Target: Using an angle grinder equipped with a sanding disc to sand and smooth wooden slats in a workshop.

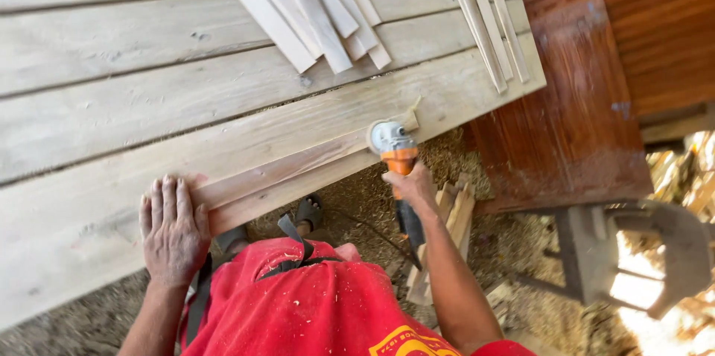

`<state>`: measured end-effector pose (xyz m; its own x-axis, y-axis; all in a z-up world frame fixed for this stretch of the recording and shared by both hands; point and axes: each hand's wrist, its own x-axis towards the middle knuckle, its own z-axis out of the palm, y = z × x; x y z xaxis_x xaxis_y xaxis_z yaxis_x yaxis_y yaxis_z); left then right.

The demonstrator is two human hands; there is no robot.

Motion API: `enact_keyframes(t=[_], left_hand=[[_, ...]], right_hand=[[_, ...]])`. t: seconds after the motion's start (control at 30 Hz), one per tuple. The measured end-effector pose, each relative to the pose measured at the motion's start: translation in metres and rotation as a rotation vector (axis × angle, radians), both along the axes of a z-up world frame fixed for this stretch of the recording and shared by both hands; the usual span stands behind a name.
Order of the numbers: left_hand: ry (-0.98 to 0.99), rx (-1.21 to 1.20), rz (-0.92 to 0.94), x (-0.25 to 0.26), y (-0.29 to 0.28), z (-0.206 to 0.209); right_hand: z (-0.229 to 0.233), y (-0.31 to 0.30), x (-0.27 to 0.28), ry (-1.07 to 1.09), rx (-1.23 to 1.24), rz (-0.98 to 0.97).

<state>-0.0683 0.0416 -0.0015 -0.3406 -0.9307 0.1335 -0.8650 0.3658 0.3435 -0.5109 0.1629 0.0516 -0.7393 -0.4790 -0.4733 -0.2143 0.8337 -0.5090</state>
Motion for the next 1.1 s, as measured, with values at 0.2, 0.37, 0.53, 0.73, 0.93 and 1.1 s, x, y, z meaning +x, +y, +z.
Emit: enact_keyframes(t=[0.2,0.37,0.53,0.73,0.93,1.1], left_hand=[[-0.180,-0.051,-0.003,0.003,-0.001,-0.001],[-0.332,-0.090,0.006,0.002,-0.002,-0.002],[-0.323,-0.092,0.013,0.000,-0.005,0.009],[-0.426,-0.095,0.029,-0.005,-0.003,0.012],[-0.562,-0.102,0.036,-0.008,-0.003,0.017],[-0.661,-0.103,0.046,-0.012,-0.003,0.021]], right_hand=[[0.019,-0.038,0.113,0.023,0.127,0.401],[0.047,-0.065,0.193,-0.072,0.127,0.701],[0.024,-0.049,0.149,-0.087,0.088,0.702],[0.021,-0.039,0.088,0.011,0.119,0.693],[0.032,-0.041,0.064,-0.029,0.155,0.665],[0.030,-0.041,0.039,-0.032,0.183,0.671]])
